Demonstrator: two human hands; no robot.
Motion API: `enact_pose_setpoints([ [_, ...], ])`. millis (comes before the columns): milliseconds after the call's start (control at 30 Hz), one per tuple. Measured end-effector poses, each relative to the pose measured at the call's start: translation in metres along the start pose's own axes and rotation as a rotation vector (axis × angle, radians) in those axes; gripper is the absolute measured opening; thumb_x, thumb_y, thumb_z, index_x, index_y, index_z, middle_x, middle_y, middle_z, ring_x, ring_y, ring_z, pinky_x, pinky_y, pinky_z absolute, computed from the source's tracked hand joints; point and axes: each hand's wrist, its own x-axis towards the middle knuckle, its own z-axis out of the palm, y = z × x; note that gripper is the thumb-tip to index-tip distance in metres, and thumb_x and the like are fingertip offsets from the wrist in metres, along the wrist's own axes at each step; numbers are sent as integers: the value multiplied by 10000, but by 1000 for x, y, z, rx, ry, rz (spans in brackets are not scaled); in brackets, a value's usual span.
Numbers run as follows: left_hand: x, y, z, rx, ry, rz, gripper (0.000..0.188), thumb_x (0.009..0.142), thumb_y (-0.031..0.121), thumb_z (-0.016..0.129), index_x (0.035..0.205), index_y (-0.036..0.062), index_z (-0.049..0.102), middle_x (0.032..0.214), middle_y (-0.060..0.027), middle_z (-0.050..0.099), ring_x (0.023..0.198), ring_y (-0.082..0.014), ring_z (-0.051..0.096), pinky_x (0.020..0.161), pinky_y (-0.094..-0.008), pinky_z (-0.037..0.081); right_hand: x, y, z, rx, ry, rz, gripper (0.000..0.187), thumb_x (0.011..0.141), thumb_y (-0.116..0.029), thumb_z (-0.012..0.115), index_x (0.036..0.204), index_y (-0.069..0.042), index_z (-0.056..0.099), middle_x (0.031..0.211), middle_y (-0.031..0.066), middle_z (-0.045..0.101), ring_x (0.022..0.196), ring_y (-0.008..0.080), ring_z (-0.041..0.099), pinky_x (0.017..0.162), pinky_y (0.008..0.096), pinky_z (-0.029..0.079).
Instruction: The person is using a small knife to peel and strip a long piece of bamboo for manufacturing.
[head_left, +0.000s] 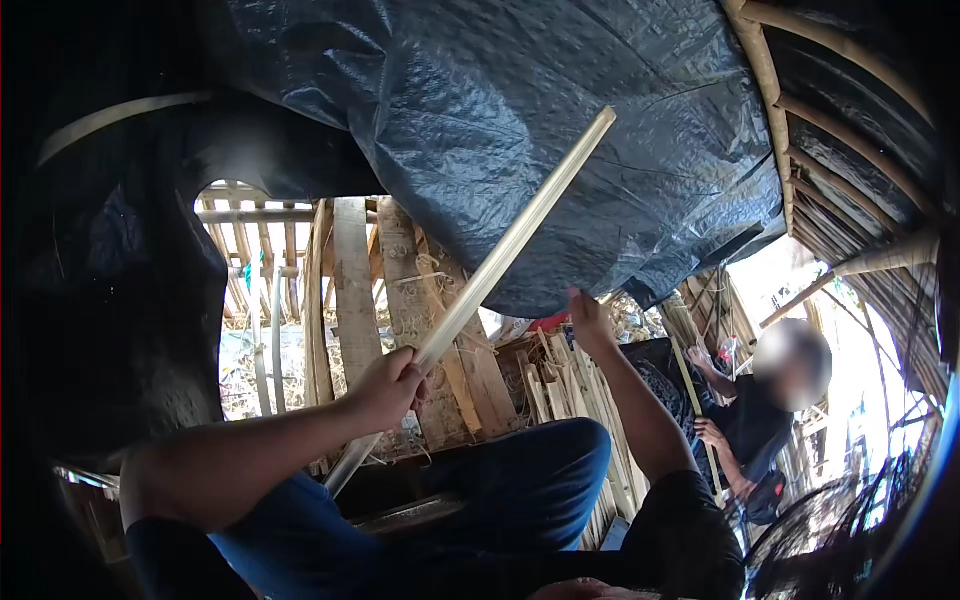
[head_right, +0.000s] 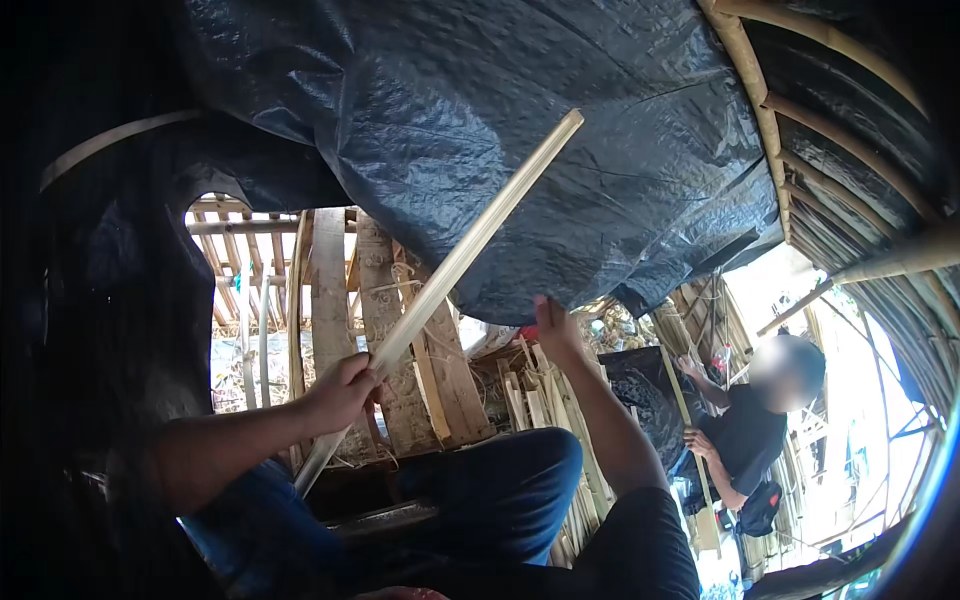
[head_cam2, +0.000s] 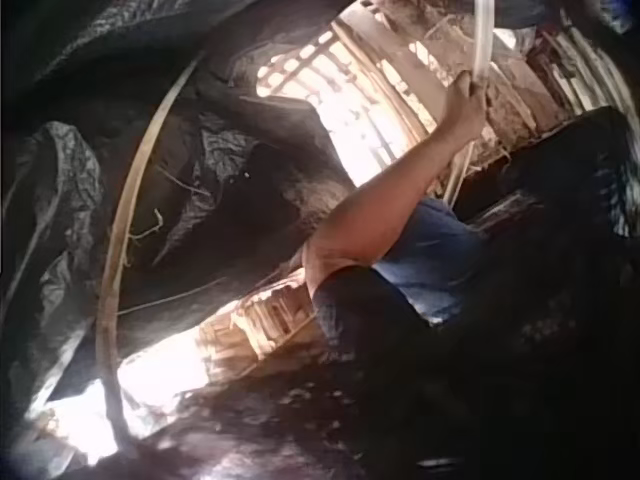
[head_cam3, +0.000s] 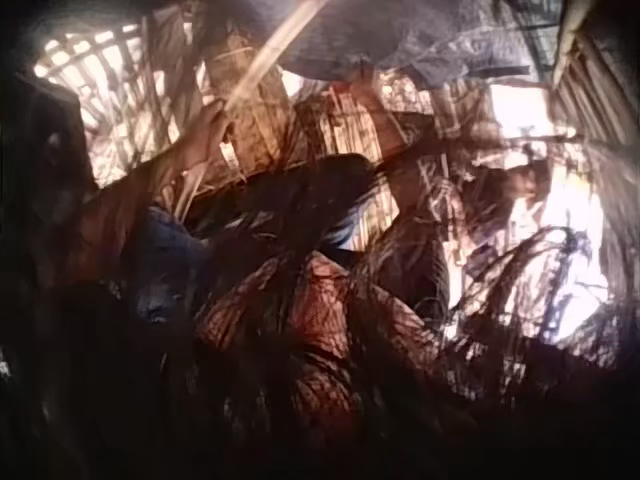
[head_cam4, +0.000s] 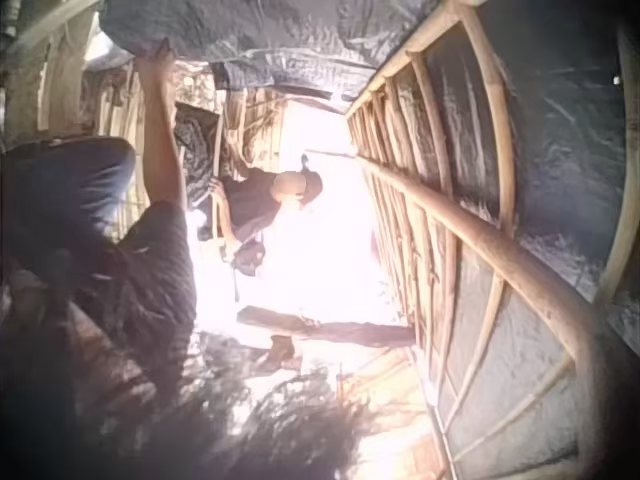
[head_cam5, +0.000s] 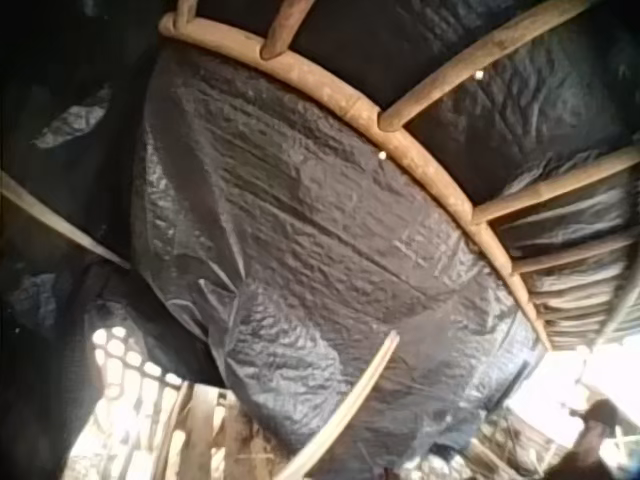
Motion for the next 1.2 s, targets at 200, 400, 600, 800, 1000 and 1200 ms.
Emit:
enact_pose_setpoints([
  [200,4,-11,2,41,64,75,142,984,100,420,1036,-4,502,763,-65,578,668,-128,598,615,-291,513,16,-85,-50,146,154,-20,328,994,-352,421,950,-45,525,682,131,599,564,337,601,524,443,446],
  [400,-1,-1,14,59,-17,100,91,996,109,413,1019,23,431,698,-41,536,532,-108,529,517,-280,462,74,-82,-89,-572,20,-227,333,967,-398,435,959,-81,538,767,165,655,616,387,640,531,507,518],
  [600,-4,-16,17,109,68,243,81,1004,125,395,973,54,418,693,-12,505,528,-83,469,489,-262,430,112,-91,-125,-565,-8,-138,414,989,-453,333,1039,-133,592,861,209,668,824,411,647,738,531,510],
  [800,-4,-9,21,19,16,208,57,988,100,412,966,50,430,678,-25,492,578,-106,472,534,-305,409,116,-71,-138,-530,134,-193,408,984,-456,365,1010,-152,635,802,179,669,778,396,656,681,513,524],
  [1000,-3,-3,27,144,23,285,49,982,83,419,960,44,439,681,-39,506,577,-116,488,539,-309,420,141,-44,-162,-557,179,13,476,991,-477,330,1065,-112,625,812,177,687,791,375,677,716,528,532],
  [1200,-23,1,36,78,-39,243,89,997,105,407,940,42,436,672,-26,487,584,-101,481,533,-305,410,143,-4,-199,-853,10,4,407,997,-401,341,1102,-110,605,879,180,688,788,356,687,666,494,546],
])
